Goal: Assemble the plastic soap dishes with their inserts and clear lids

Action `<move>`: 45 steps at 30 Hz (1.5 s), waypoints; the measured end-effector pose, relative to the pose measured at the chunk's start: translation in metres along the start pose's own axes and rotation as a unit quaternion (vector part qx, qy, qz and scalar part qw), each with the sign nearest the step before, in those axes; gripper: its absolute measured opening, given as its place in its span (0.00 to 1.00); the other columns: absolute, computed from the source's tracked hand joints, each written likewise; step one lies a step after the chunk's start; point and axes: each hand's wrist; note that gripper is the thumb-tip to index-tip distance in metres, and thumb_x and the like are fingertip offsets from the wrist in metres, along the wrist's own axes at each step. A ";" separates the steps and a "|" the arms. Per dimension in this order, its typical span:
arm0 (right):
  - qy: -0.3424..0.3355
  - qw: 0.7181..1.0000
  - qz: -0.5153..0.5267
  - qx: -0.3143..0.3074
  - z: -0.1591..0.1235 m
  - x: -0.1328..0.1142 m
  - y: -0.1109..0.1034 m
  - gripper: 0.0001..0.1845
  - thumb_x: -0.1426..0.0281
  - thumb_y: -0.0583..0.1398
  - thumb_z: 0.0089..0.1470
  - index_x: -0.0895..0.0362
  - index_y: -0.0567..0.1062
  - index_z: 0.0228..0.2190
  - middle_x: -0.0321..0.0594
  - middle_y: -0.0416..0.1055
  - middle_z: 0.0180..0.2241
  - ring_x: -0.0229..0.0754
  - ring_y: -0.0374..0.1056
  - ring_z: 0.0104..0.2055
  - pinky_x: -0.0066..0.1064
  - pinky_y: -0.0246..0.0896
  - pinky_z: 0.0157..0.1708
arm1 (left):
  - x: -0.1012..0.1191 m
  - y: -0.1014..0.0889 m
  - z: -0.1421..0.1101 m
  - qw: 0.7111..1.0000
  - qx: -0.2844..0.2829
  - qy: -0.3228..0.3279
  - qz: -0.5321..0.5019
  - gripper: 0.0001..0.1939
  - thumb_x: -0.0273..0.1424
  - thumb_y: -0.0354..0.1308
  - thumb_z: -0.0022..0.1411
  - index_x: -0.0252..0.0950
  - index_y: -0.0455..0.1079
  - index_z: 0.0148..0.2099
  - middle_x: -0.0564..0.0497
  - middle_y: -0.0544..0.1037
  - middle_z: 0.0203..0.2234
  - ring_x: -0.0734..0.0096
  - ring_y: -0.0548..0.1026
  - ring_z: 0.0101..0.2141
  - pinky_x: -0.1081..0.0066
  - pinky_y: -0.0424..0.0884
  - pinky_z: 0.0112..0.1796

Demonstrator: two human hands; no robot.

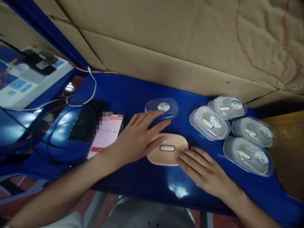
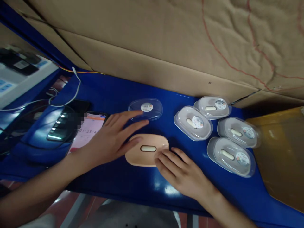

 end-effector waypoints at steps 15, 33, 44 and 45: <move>0.070 0.997 0.034 0.028 0.007 0.009 -0.009 0.10 0.72 0.60 0.71 0.56 0.79 0.51 0.41 0.83 0.49 0.46 0.76 0.54 0.44 0.66 0.59 | -0.007 0.012 0.013 0.981 0.003 -0.195 -0.020 0.27 0.35 0.70 0.66 0.34 0.66 0.62 0.32 0.73 0.63 0.39 0.71 0.65 0.42 0.73 0.61; 0.114 0.992 0.043 -0.009 -0.006 0.026 -0.009 0.34 0.66 0.62 0.71 0.50 0.61 0.73 0.49 0.65 0.71 0.56 0.60 0.73 0.54 0.68 0.67 | 0.040 0.008 -0.013 0.997 -0.042 0.019 -0.058 0.28 0.39 0.66 0.71 0.38 0.62 0.66 0.33 0.69 0.68 0.43 0.71 0.66 0.44 0.75 0.62; 0.119 0.992 0.026 -0.008 -0.005 0.026 -0.007 0.36 0.67 0.61 0.71 0.53 0.58 0.74 0.53 0.64 0.71 0.57 0.60 0.73 0.56 0.68 0.67 | 0.033 0.015 -0.010 0.995 -0.057 0.032 -0.069 0.29 0.40 0.65 0.72 0.36 0.62 0.68 0.29 0.62 0.73 0.40 0.63 0.72 0.43 0.73 0.64; 0.122 0.992 0.022 -0.007 -0.005 0.025 -0.005 0.37 0.67 0.62 0.71 0.52 0.57 0.75 0.52 0.63 0.72 0.57 0.59 0.74 0.55 0.67 0.68 | 0.033 0.016 -0.010 0.995 -0.056 0.028 -0.071 0.29 0.39 0.66 0.71 0.37 0.62 0.67 0.30 0.62 0.73 0.41 0.63 0.72 0.43 0.72 0.65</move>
Point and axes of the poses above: each hand's wrist, its own z-axis towards the middle knuckle, its own y-axis out of the palm, x = y × z
